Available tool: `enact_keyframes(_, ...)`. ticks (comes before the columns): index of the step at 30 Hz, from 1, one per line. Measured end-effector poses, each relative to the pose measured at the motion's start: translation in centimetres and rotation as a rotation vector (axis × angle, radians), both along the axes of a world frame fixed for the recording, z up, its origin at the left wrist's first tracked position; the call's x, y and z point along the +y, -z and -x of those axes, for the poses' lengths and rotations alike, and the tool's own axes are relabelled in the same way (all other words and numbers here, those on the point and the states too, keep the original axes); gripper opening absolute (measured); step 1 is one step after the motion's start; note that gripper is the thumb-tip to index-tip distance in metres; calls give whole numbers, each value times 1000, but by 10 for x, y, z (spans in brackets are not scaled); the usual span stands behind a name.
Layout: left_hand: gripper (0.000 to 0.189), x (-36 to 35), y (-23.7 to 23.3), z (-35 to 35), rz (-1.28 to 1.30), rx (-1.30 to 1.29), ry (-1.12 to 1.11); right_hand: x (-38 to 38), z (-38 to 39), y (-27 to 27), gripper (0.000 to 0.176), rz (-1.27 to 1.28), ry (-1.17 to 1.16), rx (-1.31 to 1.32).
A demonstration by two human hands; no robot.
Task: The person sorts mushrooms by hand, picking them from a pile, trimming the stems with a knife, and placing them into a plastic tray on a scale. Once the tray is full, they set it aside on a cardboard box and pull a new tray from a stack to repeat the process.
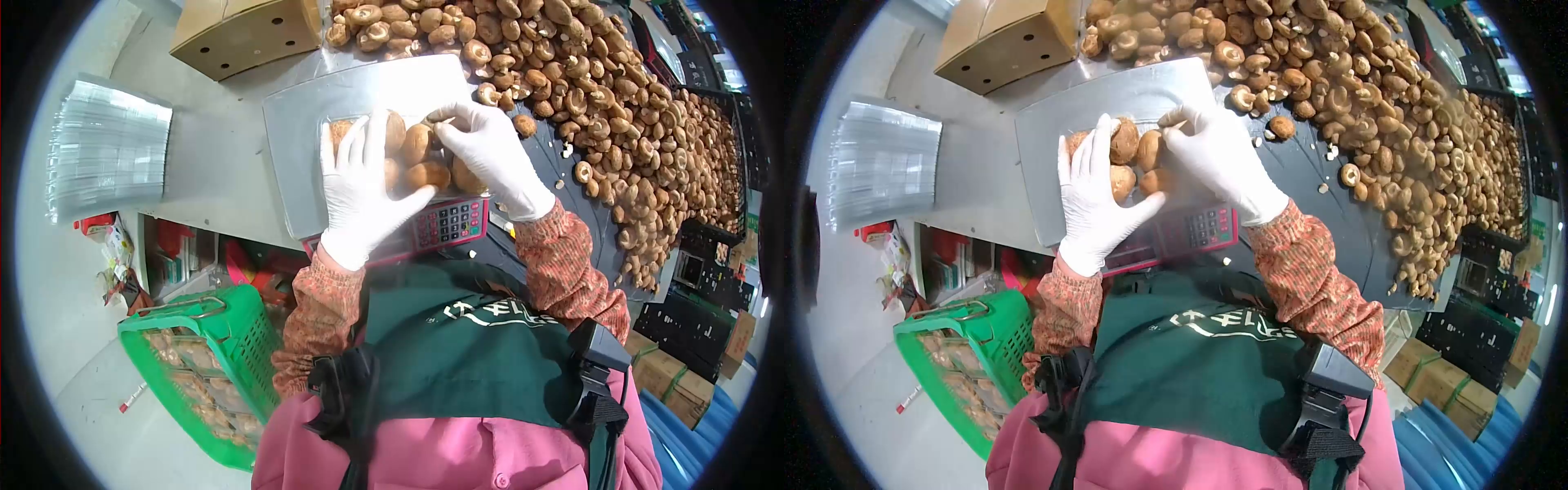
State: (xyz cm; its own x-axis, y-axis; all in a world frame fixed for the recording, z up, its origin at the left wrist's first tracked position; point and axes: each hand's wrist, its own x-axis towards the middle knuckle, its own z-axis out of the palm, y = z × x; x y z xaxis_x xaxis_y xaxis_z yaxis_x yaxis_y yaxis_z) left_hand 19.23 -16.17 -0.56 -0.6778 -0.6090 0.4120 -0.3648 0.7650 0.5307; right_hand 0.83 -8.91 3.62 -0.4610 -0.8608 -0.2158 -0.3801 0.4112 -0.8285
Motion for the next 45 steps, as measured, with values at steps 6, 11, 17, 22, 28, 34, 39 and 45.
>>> enact_keyframes(6, 104, 1, 0, 2, -4, 12, -21, 0, -19, -4, 33, 43, -41, 408)
enact_keyframes(11, 102, 1, 3, 0, 9, 14, -21, 7, -8, -21, 41, 86, 2, -360)
enact_keyframes(17, 105, 0, 2, 3, 20, -7, -4, 30, 8, -27, 43, 132, 24, -767)
enact_keyframes(22, 108, 1, 2, 4, 79, -12, -5, 42, 6, -23, 44, 252, -9, -961)
enact_keyframes(28, 101, 0, -3, 2, 98, -73, 1, 74, 20, -24, 35, 206, 92, -772)
enact_keyframes(34, 98, 5, -15, 6, 19, -54, 58, 211, 71, -25, 36, 17, 386, -273)
enact_keyframes(39, 99, 6, -14, 10, 46, -120, 41, 378, 89, 1, 36, -249, 747, 101)
enact_keyframes(45, 94, 8, -14, 8, 6, -137, 52, 477, 81, 37, 18, -1053, 504, 539)
